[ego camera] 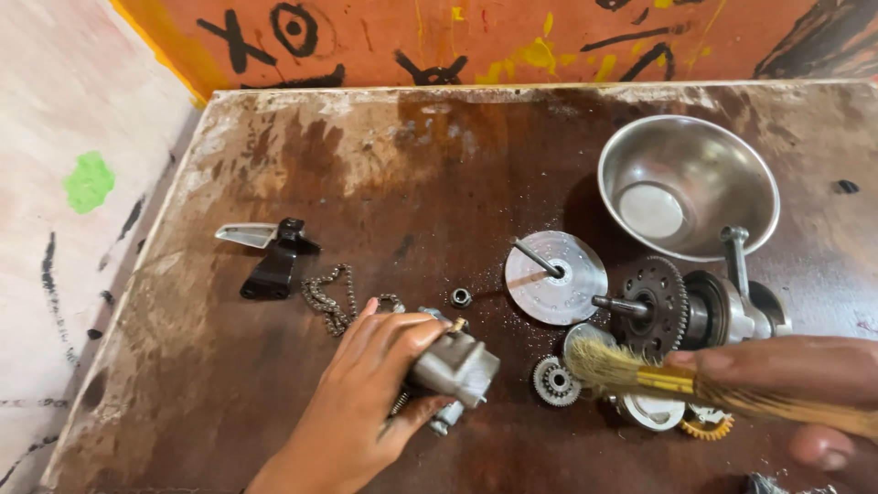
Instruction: Cleaning motorcycle engine components with a brush and solvent.
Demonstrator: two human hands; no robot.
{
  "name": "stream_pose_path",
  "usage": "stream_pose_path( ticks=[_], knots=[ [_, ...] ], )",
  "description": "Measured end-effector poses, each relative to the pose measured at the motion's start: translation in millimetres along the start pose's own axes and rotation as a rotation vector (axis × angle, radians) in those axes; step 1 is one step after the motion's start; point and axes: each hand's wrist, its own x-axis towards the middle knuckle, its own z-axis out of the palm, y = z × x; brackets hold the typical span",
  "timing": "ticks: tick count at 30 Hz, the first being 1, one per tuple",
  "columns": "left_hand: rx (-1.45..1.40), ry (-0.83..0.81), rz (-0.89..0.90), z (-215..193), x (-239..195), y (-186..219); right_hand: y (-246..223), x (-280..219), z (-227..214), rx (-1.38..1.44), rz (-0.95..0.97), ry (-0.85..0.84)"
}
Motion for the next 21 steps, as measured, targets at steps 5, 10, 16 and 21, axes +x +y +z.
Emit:
stream_pose_path(
  ticks=[5,10,16,21],
  knots=[
    [0.165,0.063,0.057,14.2,6.2,13.6,-42.0,35.2,17.9,0.018,0.03,0.065],
    [0.232,0.055,0.122,23.8,15.0,15.7,-65.7,48.5,23.3,0.032,0.094,0.166],
    [0.299,0.095,0.033,22.8,17.2,18.1,-21.2,28.7,23.6,0.146,0.143,0.169],
    [0.259,0.147,0.016,33.4,17.1,22.3,30.2,9.2,16.3,0.313,0.136,0.066]
  ],
)
